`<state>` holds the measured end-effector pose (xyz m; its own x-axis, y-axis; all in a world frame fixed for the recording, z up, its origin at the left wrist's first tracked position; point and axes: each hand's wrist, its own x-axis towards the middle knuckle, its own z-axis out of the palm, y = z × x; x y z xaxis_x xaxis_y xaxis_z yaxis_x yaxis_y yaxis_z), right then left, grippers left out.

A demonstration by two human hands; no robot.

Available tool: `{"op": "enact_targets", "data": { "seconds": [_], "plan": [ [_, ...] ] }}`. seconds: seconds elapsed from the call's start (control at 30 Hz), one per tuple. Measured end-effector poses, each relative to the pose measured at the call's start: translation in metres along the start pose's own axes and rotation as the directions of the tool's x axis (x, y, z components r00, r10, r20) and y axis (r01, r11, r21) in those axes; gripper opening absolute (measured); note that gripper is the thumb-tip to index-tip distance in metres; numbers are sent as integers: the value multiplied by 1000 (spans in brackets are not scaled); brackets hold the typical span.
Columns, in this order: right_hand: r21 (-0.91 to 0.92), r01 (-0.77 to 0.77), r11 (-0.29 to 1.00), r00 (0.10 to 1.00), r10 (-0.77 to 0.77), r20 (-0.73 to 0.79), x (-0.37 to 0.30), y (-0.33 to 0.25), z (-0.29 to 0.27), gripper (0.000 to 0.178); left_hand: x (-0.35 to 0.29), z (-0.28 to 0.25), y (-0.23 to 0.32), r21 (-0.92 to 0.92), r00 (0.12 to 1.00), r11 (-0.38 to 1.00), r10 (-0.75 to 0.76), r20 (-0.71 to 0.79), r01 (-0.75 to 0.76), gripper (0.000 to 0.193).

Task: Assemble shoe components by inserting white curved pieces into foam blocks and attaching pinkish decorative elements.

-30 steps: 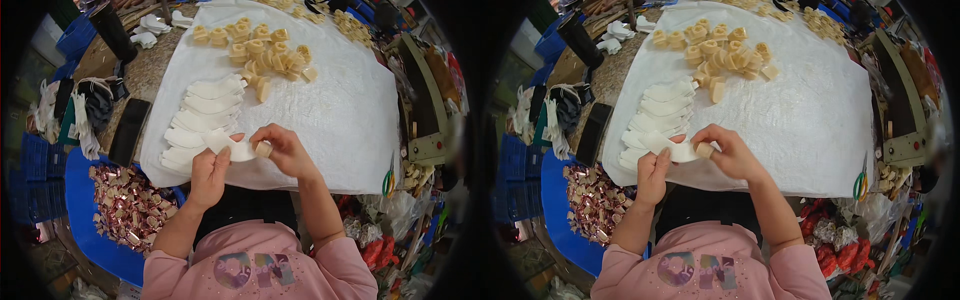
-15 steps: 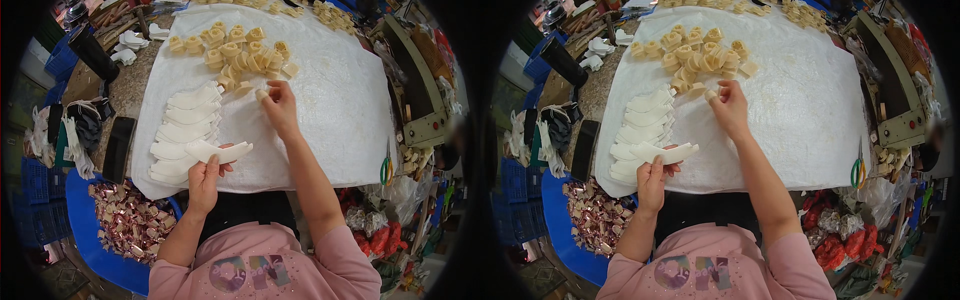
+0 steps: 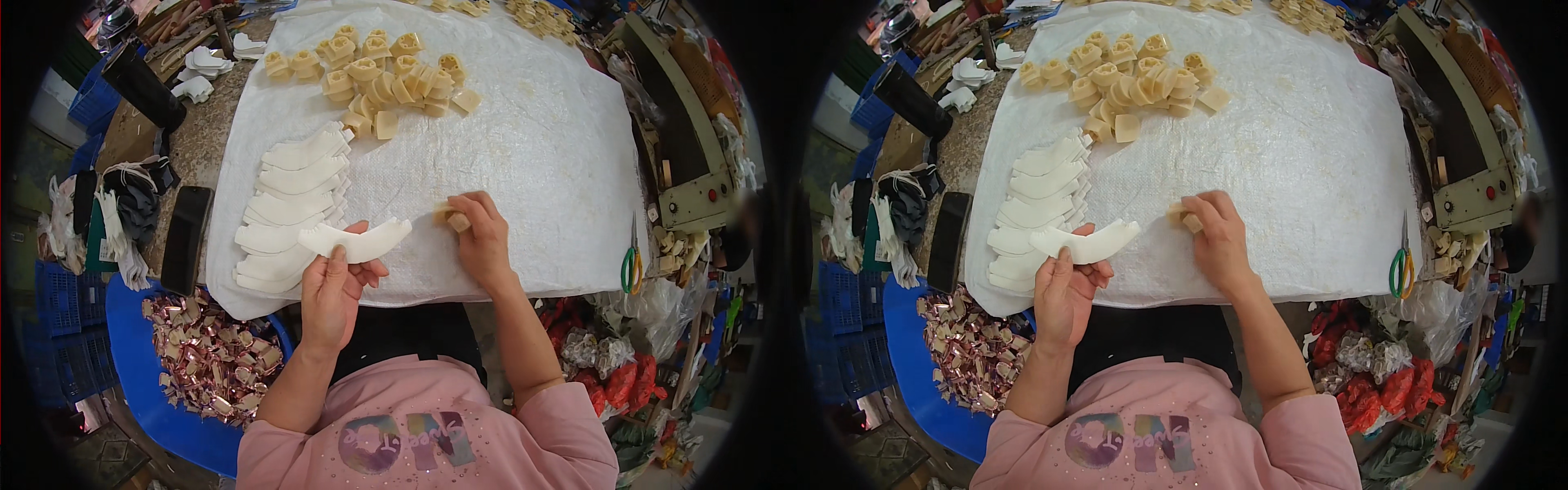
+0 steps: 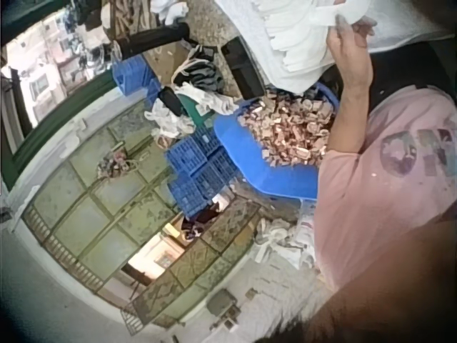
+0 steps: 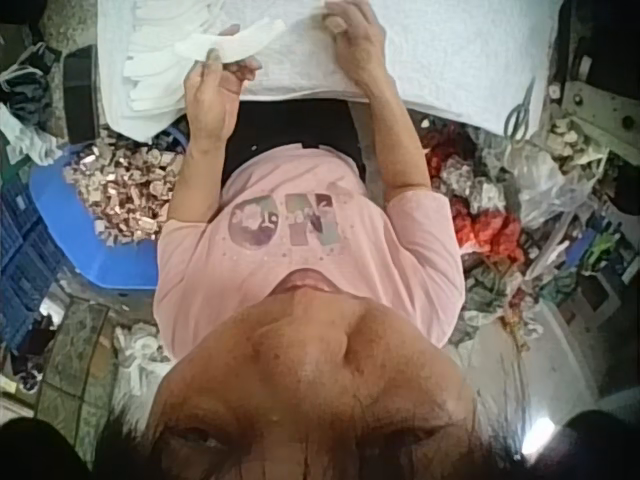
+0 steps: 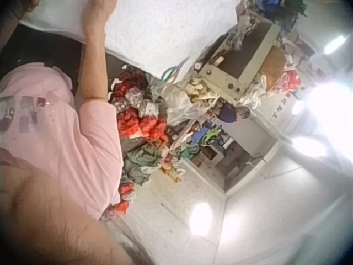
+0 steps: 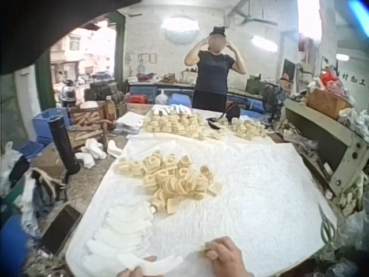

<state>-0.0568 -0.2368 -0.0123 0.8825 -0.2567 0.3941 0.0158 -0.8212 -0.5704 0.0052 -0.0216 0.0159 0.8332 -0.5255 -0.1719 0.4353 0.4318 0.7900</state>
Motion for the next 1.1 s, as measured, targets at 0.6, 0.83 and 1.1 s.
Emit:
{"op": "enact_targets", "data": {
  "seconds": [0.6,0.83,1.1],
  "plan": [
    [428,450,784,870,-277,-409,-17,-76,10,50,-23,26,2,84,979,991,86,185,-103,37],
    [384,439,812,875,-289,-389,-16,-74,9,50,-26,28,0,214,984,968,106,142,-135,38],
    [74,408,910,856,-352,-379,-12,-69,17,45,-25,20,-8,398,944,856,300,138,-330,38]
  ]
}}
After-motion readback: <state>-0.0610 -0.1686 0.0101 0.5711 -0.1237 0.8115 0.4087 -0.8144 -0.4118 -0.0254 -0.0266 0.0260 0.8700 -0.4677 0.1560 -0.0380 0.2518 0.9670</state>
